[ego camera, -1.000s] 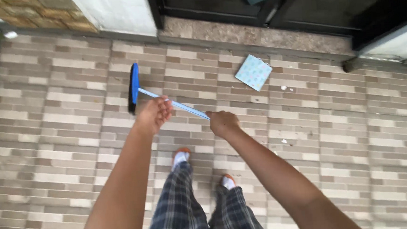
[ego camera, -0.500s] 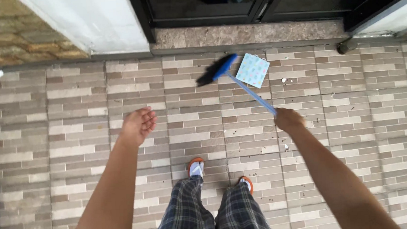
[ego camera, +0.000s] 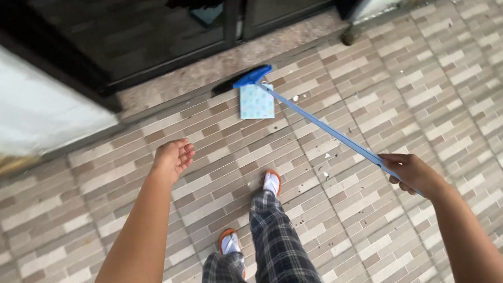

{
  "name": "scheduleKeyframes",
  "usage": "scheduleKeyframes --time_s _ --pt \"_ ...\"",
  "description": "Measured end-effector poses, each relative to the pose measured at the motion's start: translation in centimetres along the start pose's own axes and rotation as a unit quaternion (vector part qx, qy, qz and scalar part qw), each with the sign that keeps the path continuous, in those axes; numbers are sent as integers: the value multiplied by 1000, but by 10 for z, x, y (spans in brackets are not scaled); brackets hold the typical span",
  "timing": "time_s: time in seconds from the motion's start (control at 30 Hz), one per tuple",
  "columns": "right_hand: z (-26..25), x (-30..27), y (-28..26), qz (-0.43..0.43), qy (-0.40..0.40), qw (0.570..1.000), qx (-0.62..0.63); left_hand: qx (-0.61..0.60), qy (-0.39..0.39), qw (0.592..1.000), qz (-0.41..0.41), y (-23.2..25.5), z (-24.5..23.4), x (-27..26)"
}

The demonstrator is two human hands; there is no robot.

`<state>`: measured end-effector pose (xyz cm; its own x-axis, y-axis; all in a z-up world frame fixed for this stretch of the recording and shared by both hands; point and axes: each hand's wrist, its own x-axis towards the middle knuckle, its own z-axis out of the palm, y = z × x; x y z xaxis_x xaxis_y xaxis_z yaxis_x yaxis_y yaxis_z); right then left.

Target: Sweeping the floor and edge of a balcony using a blue hand broom.

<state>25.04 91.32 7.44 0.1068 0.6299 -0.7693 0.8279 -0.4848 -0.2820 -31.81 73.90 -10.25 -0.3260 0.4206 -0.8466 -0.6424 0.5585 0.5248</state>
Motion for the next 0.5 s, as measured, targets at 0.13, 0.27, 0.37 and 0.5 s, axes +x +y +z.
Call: scheduleKeyframes --time_s 0.13,0.27,0.37,0.5 --pt "-16 96 0 -8 48 998 -25 65 -37 997 9 22 92 47" --pt "-15 189 -39 6 114 977 -181 153 -41 987 21 31 180 118" --pt "-11 282 -20 54 74 989 -118 195 -45 978 56 4 222 236" --pt "11 415 49 119 -40 992 8 267 -64 953 131 -11 281 367"
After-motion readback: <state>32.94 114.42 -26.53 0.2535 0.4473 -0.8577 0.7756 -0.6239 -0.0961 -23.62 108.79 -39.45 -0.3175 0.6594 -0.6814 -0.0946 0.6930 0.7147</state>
